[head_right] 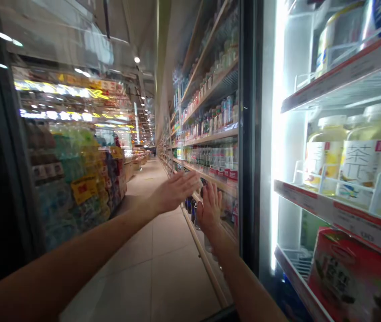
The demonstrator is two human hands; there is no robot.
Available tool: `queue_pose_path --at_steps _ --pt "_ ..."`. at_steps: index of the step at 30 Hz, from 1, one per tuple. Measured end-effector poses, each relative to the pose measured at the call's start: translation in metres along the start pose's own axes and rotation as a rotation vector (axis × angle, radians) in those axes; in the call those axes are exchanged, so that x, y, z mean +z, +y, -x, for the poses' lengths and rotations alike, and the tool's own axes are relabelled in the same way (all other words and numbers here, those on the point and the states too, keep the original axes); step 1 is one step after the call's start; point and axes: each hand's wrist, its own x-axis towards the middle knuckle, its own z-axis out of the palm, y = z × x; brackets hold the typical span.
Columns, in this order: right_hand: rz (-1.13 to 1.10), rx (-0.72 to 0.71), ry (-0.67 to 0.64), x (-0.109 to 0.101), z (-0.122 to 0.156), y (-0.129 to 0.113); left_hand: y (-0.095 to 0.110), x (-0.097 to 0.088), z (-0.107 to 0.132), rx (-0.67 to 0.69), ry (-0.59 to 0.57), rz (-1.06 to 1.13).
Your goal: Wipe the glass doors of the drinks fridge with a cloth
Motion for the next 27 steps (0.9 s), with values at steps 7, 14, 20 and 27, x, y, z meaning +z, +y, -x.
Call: queue_pose_path --at_steps 7,14,20,27 --pt "0.023 0.048 0.016 -0.008 -0.001 0.012 -0.007 0.006 -0.031 -0.066 0.066 -0.014" --pt "0.076 0.107 0.062 -0.001 0.000 0.019 -0.020 0.010 -0.065 -0.028 0.044 0.025" --pt "0.070 0.108 0.044 -0.006 -0.002 0.019 -0.029 0.005 -0.067 -0.142 0.148 -0.024" --pt "0.033 0.042 0.078 -0.001 -0.057 0.009 -0.033 0.001 -0.054 -0.388 0.232 -0.079"
